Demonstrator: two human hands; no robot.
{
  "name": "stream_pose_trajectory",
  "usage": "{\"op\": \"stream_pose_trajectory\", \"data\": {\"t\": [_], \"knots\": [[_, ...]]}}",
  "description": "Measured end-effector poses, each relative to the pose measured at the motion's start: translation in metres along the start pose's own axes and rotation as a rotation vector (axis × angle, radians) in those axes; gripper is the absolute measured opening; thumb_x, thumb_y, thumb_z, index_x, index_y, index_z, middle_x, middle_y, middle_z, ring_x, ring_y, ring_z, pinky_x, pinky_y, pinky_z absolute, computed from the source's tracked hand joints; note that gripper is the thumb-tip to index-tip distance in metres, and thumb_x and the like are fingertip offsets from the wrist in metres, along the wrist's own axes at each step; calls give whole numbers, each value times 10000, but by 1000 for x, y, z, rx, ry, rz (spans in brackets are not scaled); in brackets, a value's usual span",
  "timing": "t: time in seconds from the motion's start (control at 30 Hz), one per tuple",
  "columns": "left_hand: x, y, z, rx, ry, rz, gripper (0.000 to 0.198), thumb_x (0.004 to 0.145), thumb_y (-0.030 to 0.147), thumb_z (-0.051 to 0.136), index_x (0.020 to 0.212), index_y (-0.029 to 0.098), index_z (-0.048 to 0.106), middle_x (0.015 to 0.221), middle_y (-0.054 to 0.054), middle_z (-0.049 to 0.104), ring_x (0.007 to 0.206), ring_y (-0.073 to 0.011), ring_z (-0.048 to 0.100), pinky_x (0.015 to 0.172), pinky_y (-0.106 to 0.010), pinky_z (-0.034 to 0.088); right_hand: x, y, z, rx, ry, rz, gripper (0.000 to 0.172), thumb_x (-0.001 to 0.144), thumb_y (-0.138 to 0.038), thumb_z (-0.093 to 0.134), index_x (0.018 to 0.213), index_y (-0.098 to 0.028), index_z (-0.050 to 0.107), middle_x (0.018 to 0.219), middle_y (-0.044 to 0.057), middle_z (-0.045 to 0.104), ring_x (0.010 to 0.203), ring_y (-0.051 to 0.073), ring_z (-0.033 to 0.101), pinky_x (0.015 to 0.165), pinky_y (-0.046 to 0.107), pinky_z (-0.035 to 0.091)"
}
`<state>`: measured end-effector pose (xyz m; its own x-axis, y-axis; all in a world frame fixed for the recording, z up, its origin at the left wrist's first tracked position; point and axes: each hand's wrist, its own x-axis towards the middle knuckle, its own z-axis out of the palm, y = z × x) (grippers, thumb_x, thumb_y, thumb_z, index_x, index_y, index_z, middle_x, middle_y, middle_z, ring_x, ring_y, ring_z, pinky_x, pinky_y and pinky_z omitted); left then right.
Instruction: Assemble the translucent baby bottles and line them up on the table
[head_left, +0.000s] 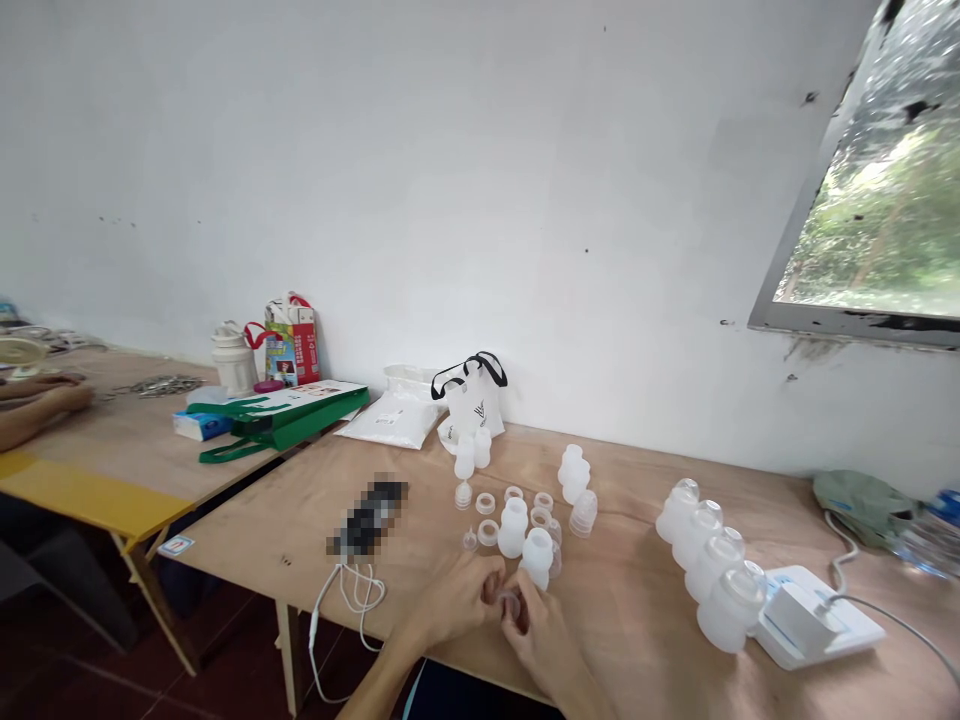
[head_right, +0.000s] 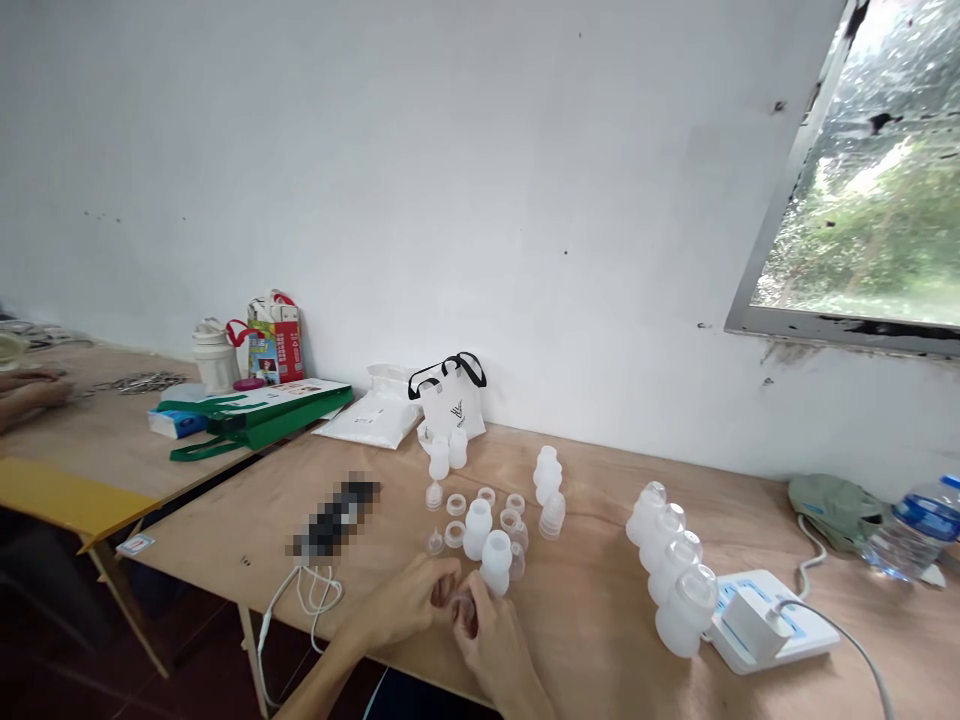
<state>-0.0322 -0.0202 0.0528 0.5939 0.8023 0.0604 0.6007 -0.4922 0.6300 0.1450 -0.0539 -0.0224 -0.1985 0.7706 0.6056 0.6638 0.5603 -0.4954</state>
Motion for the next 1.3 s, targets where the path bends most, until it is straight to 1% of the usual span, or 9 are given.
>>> {"op": "stream_pose_trajectory", "data": {"t": [0.1, 0.23, 0.4, 0.6, 0.83, 0.93, 1.1, 1.23, 1.3], "knots": [[-1, 9, 5, 148, 26, -10, 25, 826, 199, 566, 833, 219, 553, 782, 2, 656, 750, -199, 583, 660, -291, 348, -3, 6, 4, -28, 17, 48, 154, 829, -143, 421, 877, -237, 535, 719, 6, 682, 583, 174, 647, 547, 240, 436], [-4, 16, -1, 233, -18, -11, 162, 832, 195, 575, 990, 229, 578, 922, -12, 698, 829, -210, 623, 693, -282, 387, -5, 10, 6, -8, 30, 106, 151, 887, -186, 414, 891, -241, 554, 731, 16, 688, 621, 195, 666, 584, 257, 461], [-10, 14, -14, 158, -87, 41, 83, 864, 236, 565, 946, 225, 567, 910, -7, 696, 821, -208, 630, 688, -267, 405, -5, 10, 7, 57, 19, 150, 104, 927, -246, 476, 875, -250, 566, 750, 18, 698, 635, 202, 675, 607, 261, 476], [-7, 10, -4, 227, -37, 46, 113, 858, 181, 541, 940, 228, 602, 907, -25, 704, 838, -224, 641, 672, -277, 375, -9, 12, 15, 81, 61, 140, 105, 871, -187, 460, 884, -247, 544, 725, 12, 694, 591, 190, 659, 557, 247, 426], [-8, 11, -5, 186, -4, 21, 83, 866, 230, 585, 932, 228, 636, 904, -20, 723, 856, -234, 657, 693, -287, 370, -4, 0, 14, 119, 83, 259, 73, 857, -234, 495, 872, -254, 563, 702, -2, 673, 600, 197, 646, 565, 257, 418], [-7, 11, -9, 86, 58, -32, 86, 842, 247, 609, 916, 230, 649, 867, 5, 722, 862, -223, 651, 724, -280, 388, 5, -11, 0, 239, -7, 316, 141, 944, -350, 532, 899, -247, 617, 710, -16, 676, 605, 180, 616, 583, 251, 437], [3, -8, -9, -40, 233, -121, 122, 866, 278, 585, 928, 209, 664, 830, 2, 719, 775, -199, 642, 702, -278, 405, 7, -9, -11, 279, -55, 343, 371, 980, -502, 548, 1202, -258, 718, 992, 41, 773, 784, 220, 697, 733, 303, 532], [11, -26, -13, -129, 410, -229, 196, 884, 351, 581, 951, 190, 670, 824, -21, 719, 746, -200, 647, 690, -286, 428, 4, 3, -6, 181, -68, 382, 404, 976, -460, 491, 1140, -231, 780, 1013, 84, 793, 918, 288, 737, 854, 384, 559], [12, -29, -16, -187, 447, -227, 227, 898, 382, 568, 970, 192, 669, 849, -27, 728, 761, -202, 655, 703, -289, 442, 3, 7, -4, 142, -101, 382, 411, 968, -420, 464, 1109, -210, 788, 1037, 98, 794, 963, 307, 741, 893, 414, 556]]}}
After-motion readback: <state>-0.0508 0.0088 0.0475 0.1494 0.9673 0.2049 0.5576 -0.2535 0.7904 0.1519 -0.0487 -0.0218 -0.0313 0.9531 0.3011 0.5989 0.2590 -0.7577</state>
